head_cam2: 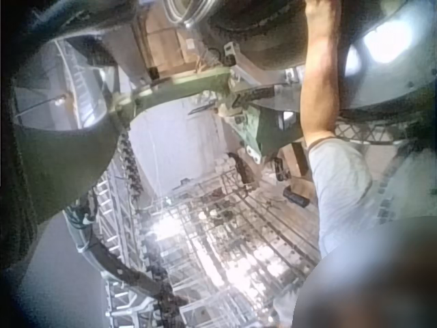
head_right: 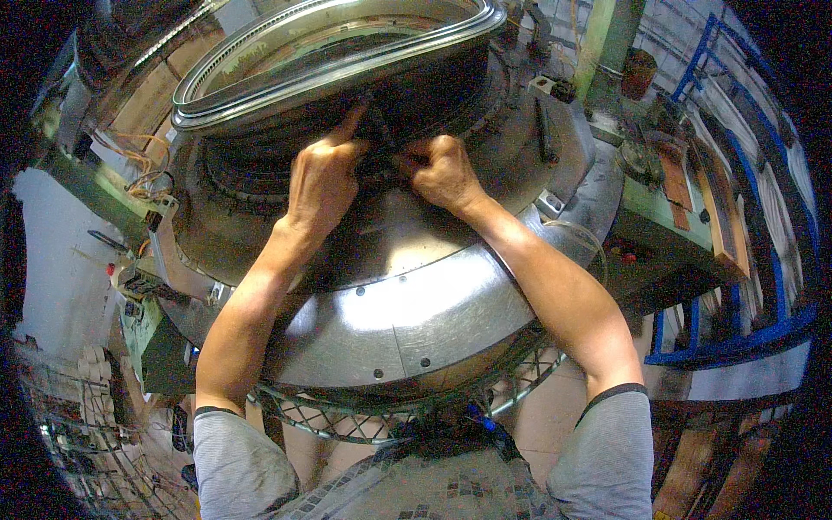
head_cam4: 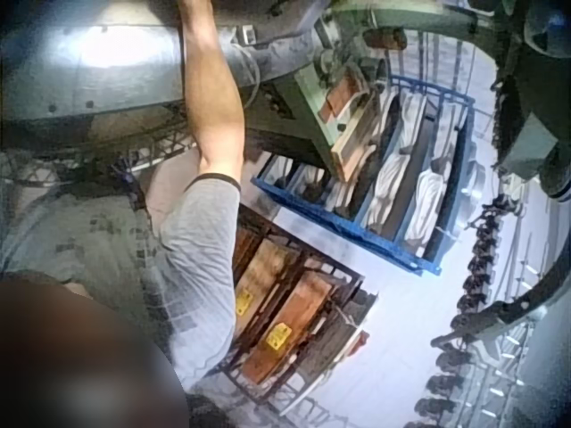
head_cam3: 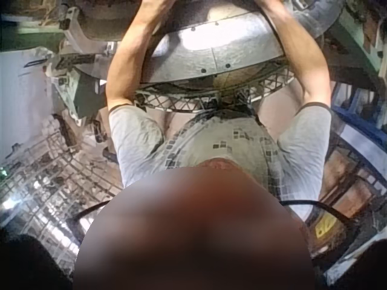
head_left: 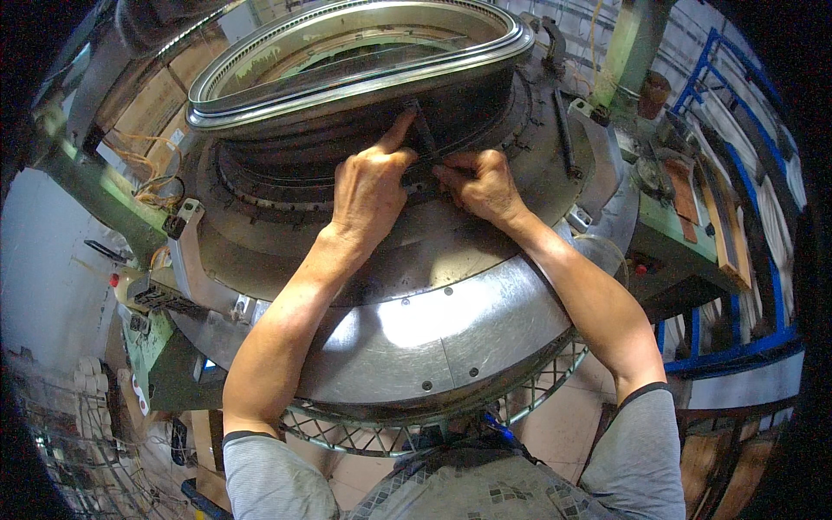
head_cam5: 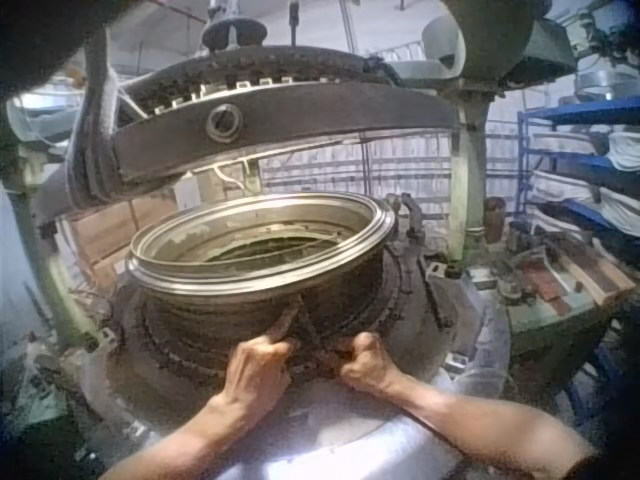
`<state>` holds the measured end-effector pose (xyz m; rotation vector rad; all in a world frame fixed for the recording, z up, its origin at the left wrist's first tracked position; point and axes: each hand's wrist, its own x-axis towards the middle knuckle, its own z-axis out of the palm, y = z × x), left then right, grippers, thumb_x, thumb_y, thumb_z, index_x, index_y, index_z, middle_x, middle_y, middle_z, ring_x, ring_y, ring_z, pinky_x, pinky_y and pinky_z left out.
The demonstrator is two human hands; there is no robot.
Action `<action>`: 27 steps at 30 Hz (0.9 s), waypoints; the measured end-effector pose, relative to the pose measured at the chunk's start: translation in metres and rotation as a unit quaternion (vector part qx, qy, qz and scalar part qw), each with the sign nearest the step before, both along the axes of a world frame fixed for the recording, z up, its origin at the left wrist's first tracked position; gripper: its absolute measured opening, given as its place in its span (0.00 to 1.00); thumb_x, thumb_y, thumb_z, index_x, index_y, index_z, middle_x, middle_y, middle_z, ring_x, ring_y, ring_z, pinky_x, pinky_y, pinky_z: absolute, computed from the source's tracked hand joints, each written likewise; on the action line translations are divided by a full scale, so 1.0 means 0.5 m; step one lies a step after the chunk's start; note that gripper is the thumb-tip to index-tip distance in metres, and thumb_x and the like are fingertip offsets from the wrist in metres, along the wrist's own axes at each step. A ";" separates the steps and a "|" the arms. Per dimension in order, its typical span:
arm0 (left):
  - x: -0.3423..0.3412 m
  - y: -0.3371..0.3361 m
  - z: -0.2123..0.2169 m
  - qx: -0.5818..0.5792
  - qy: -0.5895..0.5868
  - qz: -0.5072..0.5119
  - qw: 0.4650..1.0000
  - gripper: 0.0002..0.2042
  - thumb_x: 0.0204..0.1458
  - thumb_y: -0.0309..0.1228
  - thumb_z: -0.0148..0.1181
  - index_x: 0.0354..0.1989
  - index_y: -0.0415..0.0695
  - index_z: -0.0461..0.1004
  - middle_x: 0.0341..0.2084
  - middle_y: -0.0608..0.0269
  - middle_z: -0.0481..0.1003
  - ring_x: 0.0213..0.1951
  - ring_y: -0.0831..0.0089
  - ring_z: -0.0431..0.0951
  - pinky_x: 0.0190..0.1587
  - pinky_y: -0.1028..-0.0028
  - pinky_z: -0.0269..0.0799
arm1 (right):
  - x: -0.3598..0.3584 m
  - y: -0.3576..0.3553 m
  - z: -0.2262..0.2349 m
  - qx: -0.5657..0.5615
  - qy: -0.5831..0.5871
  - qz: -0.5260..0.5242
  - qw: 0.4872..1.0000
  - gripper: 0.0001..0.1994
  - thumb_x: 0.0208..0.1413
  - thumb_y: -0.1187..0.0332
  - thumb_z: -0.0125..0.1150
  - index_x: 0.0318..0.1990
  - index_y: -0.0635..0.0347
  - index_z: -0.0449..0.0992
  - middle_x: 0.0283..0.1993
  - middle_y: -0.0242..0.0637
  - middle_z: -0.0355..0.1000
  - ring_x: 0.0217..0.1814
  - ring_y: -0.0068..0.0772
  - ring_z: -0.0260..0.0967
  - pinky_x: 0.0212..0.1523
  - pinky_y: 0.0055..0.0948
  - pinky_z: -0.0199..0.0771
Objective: The person repeatedly picks up small metal strips from a wooden tray and inserts them into slots around the rim of a large circular metal component. The person handles the strips one at a time, aligning and pressing them into place along the circumference.
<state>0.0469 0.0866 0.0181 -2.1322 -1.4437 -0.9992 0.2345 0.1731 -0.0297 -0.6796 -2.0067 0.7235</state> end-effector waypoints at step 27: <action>-0.009 0.006 0.002 -0.009 0.005 -0.023 1.000 0.14 0.35 0.14 0.57 0.32 0.40 0.83 0.63 0.54 0.70 0.39 0.51 0.84 0.42 0.61 0.83 | 0.000 0.003 0.000 0.030 -0.010 -0.017 0.999 0.10 0.58 0.65 0.68 0.33 0.64 0.84 0.18 0.31 0.74 0.20 0.18 0.65 0.22 0.27 0.66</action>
